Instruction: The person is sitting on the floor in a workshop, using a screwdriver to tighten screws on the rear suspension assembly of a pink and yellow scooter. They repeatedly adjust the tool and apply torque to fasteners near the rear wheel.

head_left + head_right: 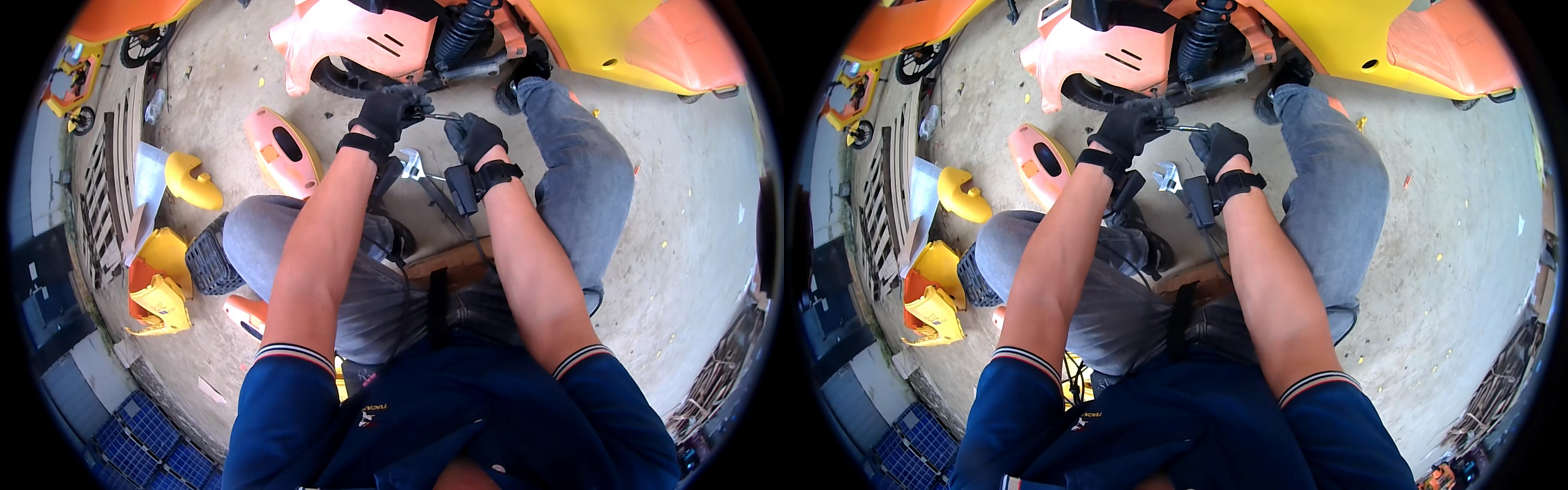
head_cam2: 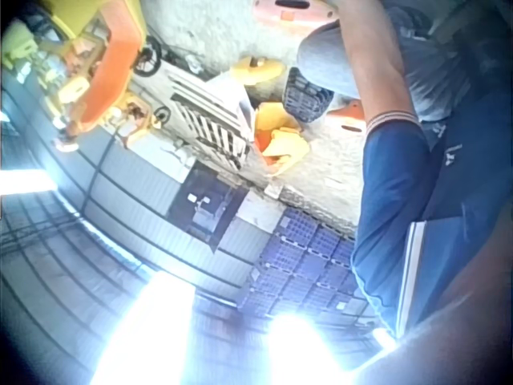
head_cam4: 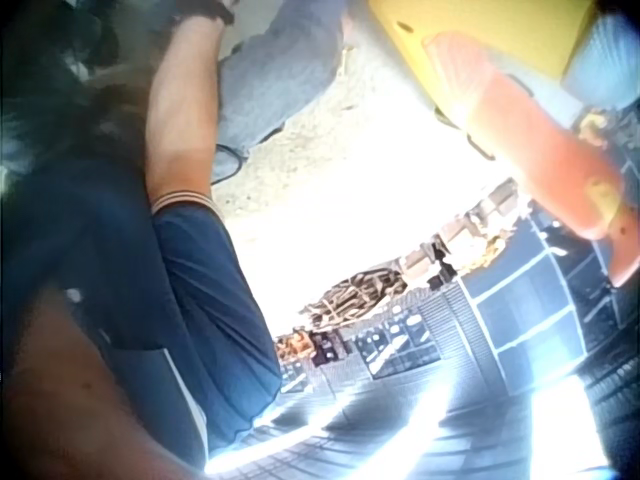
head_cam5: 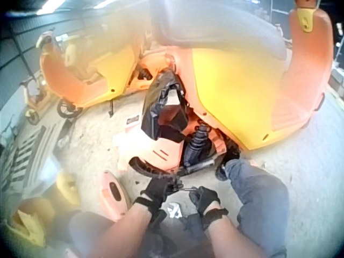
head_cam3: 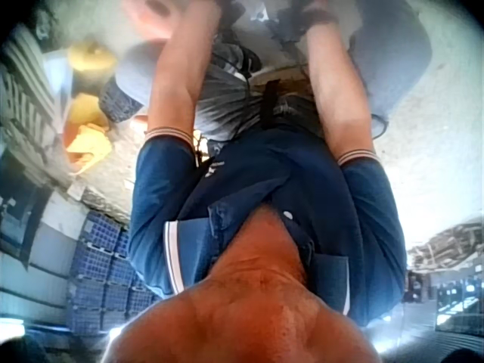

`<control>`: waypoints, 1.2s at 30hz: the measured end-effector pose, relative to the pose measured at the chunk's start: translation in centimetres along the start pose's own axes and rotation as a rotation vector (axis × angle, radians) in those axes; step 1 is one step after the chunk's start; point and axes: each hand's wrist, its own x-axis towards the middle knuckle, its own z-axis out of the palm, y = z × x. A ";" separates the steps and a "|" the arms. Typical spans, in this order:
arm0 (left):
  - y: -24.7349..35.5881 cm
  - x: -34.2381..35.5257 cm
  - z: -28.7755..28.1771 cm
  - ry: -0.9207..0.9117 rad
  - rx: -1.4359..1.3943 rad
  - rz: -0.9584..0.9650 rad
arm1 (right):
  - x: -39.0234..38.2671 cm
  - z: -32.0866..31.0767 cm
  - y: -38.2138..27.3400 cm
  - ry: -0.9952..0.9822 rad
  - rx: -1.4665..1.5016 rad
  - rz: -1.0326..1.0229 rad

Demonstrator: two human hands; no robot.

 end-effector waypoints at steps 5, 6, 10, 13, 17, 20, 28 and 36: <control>0.2 0.3 0.6 0.018 -0.145 -0.063 | -0.9 1.2 1.0 -0.082 0.052 0.085; 1.2 0.1 1.2 0.059 -0.255 -0.134 | -1.1 1.2 0.8 -0.095 0.069 0.082; 2.0 -0.2 1.9 0.107 -0.335 -0.180 | -1.2 1.6 0.3 -0.165 0.110 0.099; 1.5 -0.2 1.7 0.036 -0.052 -0.063 | -1.5 2.5 0.1 -0.199 0.116 0.124; -1.3 0.9 -0.3 -0.007 0.202 0.161 | -1.6 4.5 0.1 -0.255 0.250 0.112; -1.1 0.8 -0.2 -0.027 0.181 0.130 | -2.2 4.6 -1.0 -0.365 0.495 0.202; 2.1 -0.4 1.7 0.045 -0.185 -0.111 | -1.3 3.8 -1.1 -0.232 0.304 0.183; 2.2 0.0 0.6 -0.069 0.962 0.433 | 0.3 6.5 2.0 -0.065 0.309 0.103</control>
